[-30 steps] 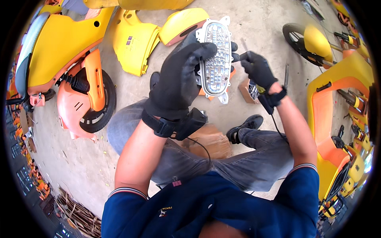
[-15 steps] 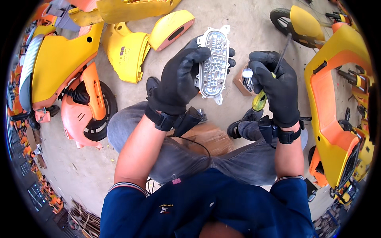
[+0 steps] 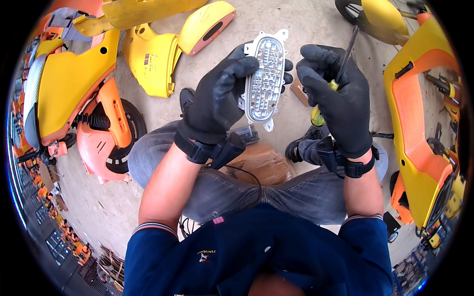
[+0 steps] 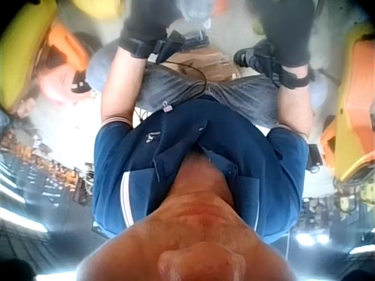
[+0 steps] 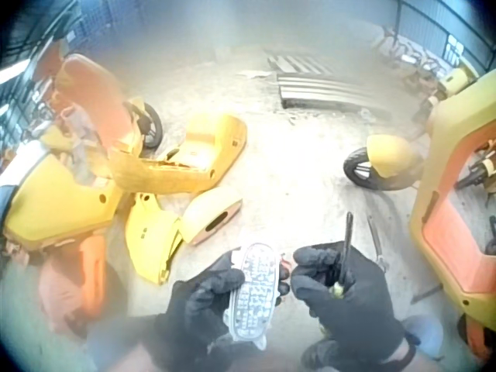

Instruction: The person sits on the floor and uses a yellow-handled screwdriver to tighten screws into a white LED light module. They repeatedly rotate the module to access different screw holes and secure the internal components.

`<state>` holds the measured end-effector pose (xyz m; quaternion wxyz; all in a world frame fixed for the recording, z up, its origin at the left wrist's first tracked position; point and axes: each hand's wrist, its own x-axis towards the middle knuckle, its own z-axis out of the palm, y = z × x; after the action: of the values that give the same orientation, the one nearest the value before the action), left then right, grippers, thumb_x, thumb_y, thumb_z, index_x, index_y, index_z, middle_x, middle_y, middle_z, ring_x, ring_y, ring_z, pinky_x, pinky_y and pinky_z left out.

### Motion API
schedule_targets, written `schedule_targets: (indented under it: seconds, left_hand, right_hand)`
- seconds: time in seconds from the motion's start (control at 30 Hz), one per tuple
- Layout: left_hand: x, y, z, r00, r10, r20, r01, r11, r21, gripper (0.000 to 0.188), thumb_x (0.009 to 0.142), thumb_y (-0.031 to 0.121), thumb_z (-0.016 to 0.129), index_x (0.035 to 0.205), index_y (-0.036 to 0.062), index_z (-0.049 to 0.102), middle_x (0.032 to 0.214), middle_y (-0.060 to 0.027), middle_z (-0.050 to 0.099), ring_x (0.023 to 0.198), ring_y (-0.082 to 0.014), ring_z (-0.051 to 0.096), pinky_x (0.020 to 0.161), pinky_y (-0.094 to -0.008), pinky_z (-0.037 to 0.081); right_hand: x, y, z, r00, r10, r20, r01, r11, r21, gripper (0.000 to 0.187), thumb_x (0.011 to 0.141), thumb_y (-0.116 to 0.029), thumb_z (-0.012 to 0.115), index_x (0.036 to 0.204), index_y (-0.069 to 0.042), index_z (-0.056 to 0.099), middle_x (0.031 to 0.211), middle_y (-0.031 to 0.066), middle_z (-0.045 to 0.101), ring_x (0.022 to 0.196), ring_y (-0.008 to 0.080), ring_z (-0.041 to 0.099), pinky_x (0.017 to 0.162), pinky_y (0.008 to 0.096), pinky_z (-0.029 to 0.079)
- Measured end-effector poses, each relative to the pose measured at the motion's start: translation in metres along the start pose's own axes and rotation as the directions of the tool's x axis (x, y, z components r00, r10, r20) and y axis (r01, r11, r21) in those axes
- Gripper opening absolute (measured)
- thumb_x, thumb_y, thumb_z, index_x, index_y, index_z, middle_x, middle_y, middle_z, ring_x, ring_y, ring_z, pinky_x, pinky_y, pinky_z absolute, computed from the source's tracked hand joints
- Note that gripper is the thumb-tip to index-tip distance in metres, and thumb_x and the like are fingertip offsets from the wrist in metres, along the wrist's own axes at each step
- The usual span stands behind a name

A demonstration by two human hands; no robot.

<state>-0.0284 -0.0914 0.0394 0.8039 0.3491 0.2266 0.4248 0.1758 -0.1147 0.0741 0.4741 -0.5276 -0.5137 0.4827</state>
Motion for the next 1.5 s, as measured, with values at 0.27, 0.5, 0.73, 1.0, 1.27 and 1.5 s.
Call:
schedule_targets:
  seconds: [0.27,0.5,0.73,1.0,1.27,1.5]
  left_hand:
    - [-0.004,-0.006,0.000,0.989,-0.001,-0.150,0.057,0.927,0.370,0.039,0.101,0.014,0.043,0.136,-0.0008,0.045,0.117,-0.0099,0.063,0.102,-0.0119,0.061,0.089,-0.0247,0.047]
    - [-0.002,0.006,0.019,0.992,-0.041,-0.122,0.075,0.954,0.289,0.043,0.099,0.017,0.048,0.138,0.0004,0.043,0.114,-0.0067,0.059,0.099,-0.0100,0.055,0.088,-0.0246,0.044]
    - [-0.001,0.004,0.020,0.995,-0.033,-0.094,0.055,0.968,0.243,0.046,0.094,0.016,0.052,0.137,0.0004,0.045,0.117,-0.0065,0.057,0.101,-0.0101,0.053,0.088,-0.0252,0.043]
    - [-0.002,0.007,0.016,0.996,-0.058,-0.064,0.074,0.957,0.279,0.050,0.096,0.015,0.049,0.143,-0.0008,0.038,0.127,-0.0113,0.056,0.110,-0.0162,0.059,0.097,-0.0279,0.046]
    - [-0.003,0.007,0.017,0.998,0.023,-0.051,-0.004,0.942,0.336,0.048,0.096,0.011,0.048,0.140,-0.0039,0.041,0.134,-0.0136,0.052,0.120,-0.0192,0.054,0.103,-0.0303,0.043]
    - [-0.004,0.008,0.016,1.000,-0.005,-0.006,0.006,0.952,0.307,0.049,0.093,0.007,0.047,0.139,-0.0048,0.042,0.135,-0.0140,0.051,0.121,-0.0202,0.053,0.105,-0.0317,0.041]
  right_hand:
    - [0.002,0.013,0.009,0.989,-0.146,-0.035,0.145,0.989,-0.029,0.031,0.087,-0.008,0.068,0.115,0.002,0.058,0.087,0.0078,0.067,0.076,0.0098,0.062,0.069,0.0250,0.050]
    - [-0.002,0.016,0.012,0.985,-0.166,-0.040,0.157,0.972,-0.177,0.028,0.087,-0.009,0.069,0.111,0.001,0.058,0.087,0.0089,0.068,0.071,0.0121,0.064,0.065,0.0268,0.051]
    - [-0.003,0.010,0.012,0.989,-0.149,-0.006,0.141,0.950,-0.278,0.028,0.087,-0.006,0.069,0.112,0.003,0.058,0.090,0.0092,0.068,0.078,0.0121,0.065,0.070,0.0260,0.051]
    - [-0.004,0.014,0.010,0.971,-0.239,0.012,0.223,0.887,-0.405,0.026,0.087,-0.006,0.070,0.109,0.004,0.060,0.092,0.0094,0.069,0.081,0.0113,0.065,0.072,0.0253,0.051]
    - [-0.003,0.013,0.014,0.991,-0.111,-0.079,0.094,0.977,-0.192,0.023,0.085,-0.012,0.073,0.101,0.000,0.061,0.077,0.0063,0.067,0.062,0.0084,0.059,0.056,0.0243,0.047]
    - [0.001,-0.001,0.002,0.967,0.235,0.100,-0.243,0.967,0.073,0.020,0.086,-0.014,0.071,0.098,-0.001,0.063,0.075,0.0036,0.065,0.056,0.0039,0.052,0.049,0.0189,0.041]
